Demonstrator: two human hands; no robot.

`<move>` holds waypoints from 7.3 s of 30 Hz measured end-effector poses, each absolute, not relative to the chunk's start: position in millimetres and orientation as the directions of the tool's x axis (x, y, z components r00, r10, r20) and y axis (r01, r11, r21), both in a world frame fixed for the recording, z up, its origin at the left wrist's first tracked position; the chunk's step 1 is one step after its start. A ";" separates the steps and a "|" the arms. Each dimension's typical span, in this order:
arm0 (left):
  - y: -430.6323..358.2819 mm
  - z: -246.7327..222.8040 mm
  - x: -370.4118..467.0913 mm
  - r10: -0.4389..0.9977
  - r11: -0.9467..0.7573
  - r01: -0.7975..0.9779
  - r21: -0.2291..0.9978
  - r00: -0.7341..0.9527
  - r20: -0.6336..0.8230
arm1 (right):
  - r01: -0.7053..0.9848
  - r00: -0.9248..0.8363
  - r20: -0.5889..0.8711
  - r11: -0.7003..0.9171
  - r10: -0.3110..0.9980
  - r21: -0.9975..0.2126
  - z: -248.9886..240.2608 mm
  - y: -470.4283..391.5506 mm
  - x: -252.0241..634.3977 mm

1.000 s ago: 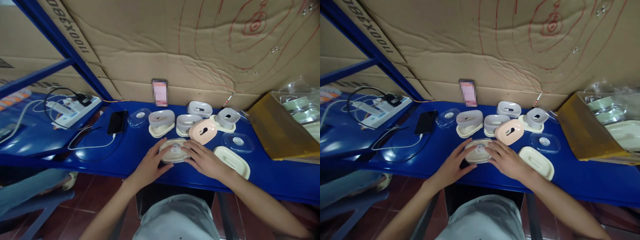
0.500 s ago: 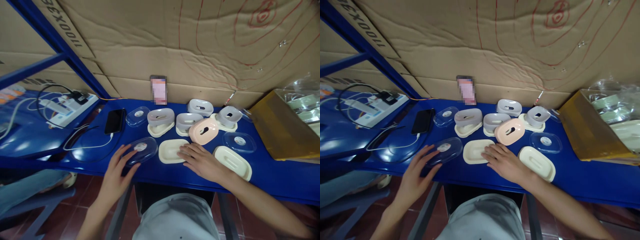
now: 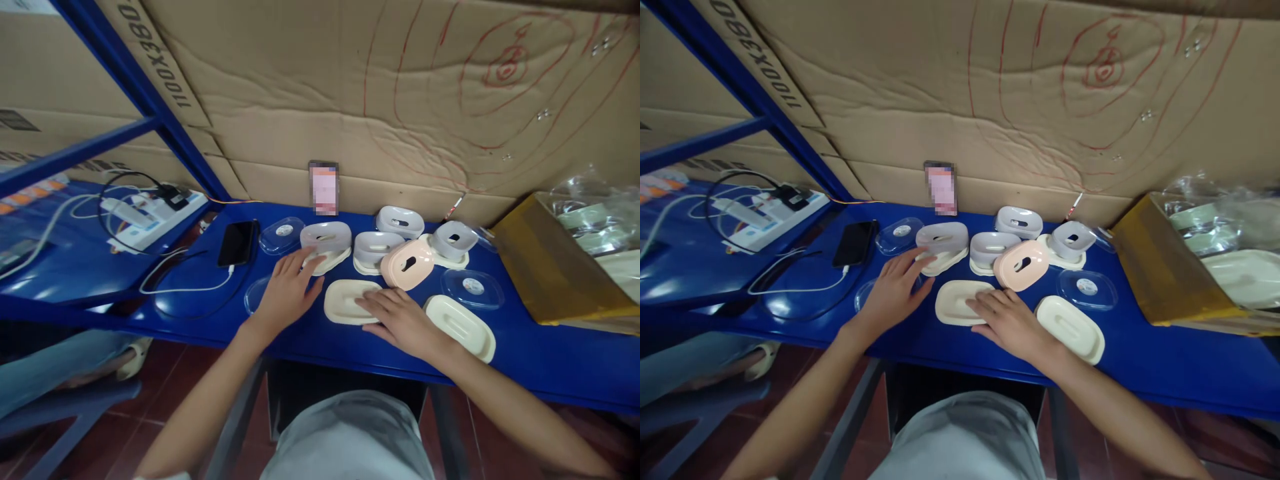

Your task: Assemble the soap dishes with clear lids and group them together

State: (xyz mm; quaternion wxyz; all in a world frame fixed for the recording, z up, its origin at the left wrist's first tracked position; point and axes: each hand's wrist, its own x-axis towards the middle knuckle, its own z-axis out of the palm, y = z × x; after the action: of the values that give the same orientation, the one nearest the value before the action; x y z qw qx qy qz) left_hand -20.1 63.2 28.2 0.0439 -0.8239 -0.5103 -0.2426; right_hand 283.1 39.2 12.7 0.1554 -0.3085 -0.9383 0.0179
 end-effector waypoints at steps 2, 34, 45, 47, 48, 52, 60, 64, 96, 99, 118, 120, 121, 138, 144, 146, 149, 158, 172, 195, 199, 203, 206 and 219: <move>98.5 31.0 -15.4 0.857 -0.418 0.897 0.146 0.336 0.391 | 0.575 -0.761 0.277 0.808 0.586 -0.131 13.1 39.1 284.8; 6.6 12.8 -53.2 0.877 -0.358 0.915 0.185 0.261 0.404 | 0.504 -0.781 0.341 0.850 0.524 -0.152 15.9 46.2 297.5; -17.9 19.5 -23.6 0.883 -0.423 0.786 0.450 0.245 0.401 | 0.495 -0.642 0.427 0.769 0.637 -0.403 11.2 40.1 289.5; -15.0 19.7 2.6 0.841 -0.514 0.757 0.403 0.352 0.412 | 0.477 -0.688 0.413 0.801 0.597 -0.362 14.0 42.1 291.4; -12.8 18.6 12.3 0.828 -0.540 0.747 0.389 0.388 0.406 | 0.470 -0.719 0.391 0.816 0.575 -0.337 15.7 43.3 292.5; -7.1 13.3 27.5 0.817 -0.566 0.742 0.359 0.447 0.364 | 0.471 -0.757 0.350 0.832 0.552 -0.292 20.6 46.5 297.7; -8.6 5.9 26.6 0.820 -0.557 0.737 0.384 0.412 0.398 | 0.501 -0.746 0.296 0.795 0.597 -0.341 15.6 49.7 300.9; -11.5 1.5 22.3 0.810 -0.570 0.737 0.363 0.432 0.396 | 0.481 -0.769 0.308 0.825 0.560 -0.298 13.8 50.1 298.4; -32.3 -6.3 -25.3 0.798 -0.507 0.791 0.343 0.280 0.534 | 0.447 -0.788 0.239 0.795 0.567 -0.409 9.8 45.7 288.0; -35.5 -4.6 -67.0 0.838 -0.387 0.856 0.342 0.172 0.519 | 0.548 -0.717 0.281 0.765 0.638 -0.338 1.6 51.4 287.7; 28.8 -1.5 30.5 0.747 -0.651 0.718 0.245 0.549 0.376 | 0.678 -0.577 0.407 0.693 0.708 -0.245 11.7 62.1 297.9; 16.1 -5.2 23.1 0.768 -0.626 0.722 0.294 0.507 0.391 | 0.734 -0.534 0.393 0.641 0.748 -0.222 8.0 64.8 295.8; 9.7 -6.1 19.2 0.779 -0.614 0.721 0.323 0.486 0.397 | 0.769 -0.501 0.388 0.604 0.774 -0.211 6.0 66.5 294.5; -1.7 -5.8 8.1 0.851 -0.525 0.695 0.491 0.413 0.325 | 0.552 -0.777 0.334 0.833 0.534 -0.049 28.1 32.5 281.0; -2.4 -3.4 2.2 0.874 -0.473 0.623 0.623 0.423 0.240 | 0.549 -0.784 0.343 0.836 0.517 -0.006 23.4 34.1 274.8; -1.8 -5.1 1.4 0.880 -0.467 0.619 0.631 0.394 0.265 | 0.546 -0.785 0.333 0.837 0.522 -0.026 22.3 33.5 268.4; -0.6 -9.0 1.8 0.876 -0.479 0.632 0.609 0.392 0.282 | 0.517 -0.799 0.318 0.853 0.510 -0.069 27.0 33.8 271.4; 2.9 -15.6 2.5 0.851 -0.524 0.667 0.530 0.427 0.305 | 0.859 -0.328 0.226 0.389 0.917 -0.333 44.9 61.6 473.8; 2.3 -12.8 3.9 0.899 -0.421 0.634 0.649 0.385 0.208 | 0.864 -0.346 0.337 0.438 0.876 -0.251 58.5 45.1 431.4; 3.4 -13.4 -1.1 0.908 -0.351 0.550 0.758 0.396 0.134 | 0.544 -0.774 0.147 0.764 0.617 -0.347 43.8 49.1 284.0; 3.3 -12.7 -0.6 0.910 -0.355 0.562 0.747 0.391 0.138 | 0.541 -0.773 0.139 0.758 0.618 -0.365 42.7 49.8 285.6; 3.5 -6.4 1.0 0.894 -0.393 0.528 0.753 0.411 0.179 | 0.558 -0.767 0.152 0.765 0.623 -0.322 33.7 47.5 286.5; 3.7 -2.3 1.4 0.881 -0.409 0.524 0.747 0.441 0.174 | 0.554 -0.761 0.175 0.767 0.624 -0.324 25.0 44.7 287.6; -7.8 1.3 3.2 0.888 -0.460 0.698 0.549 0.363 0.283 | 0.889 -0.394 0.347 0.448 0.851 -0.091 2.3 -30.8 381.2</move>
State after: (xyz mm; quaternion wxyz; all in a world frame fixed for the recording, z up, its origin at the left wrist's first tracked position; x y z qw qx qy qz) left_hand 3.2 -7.8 1.3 -0.1703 -0.8076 -0.4908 -0.2790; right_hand 381.2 -30.8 2.3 0.1741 -0.5224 -0.8330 -0.0544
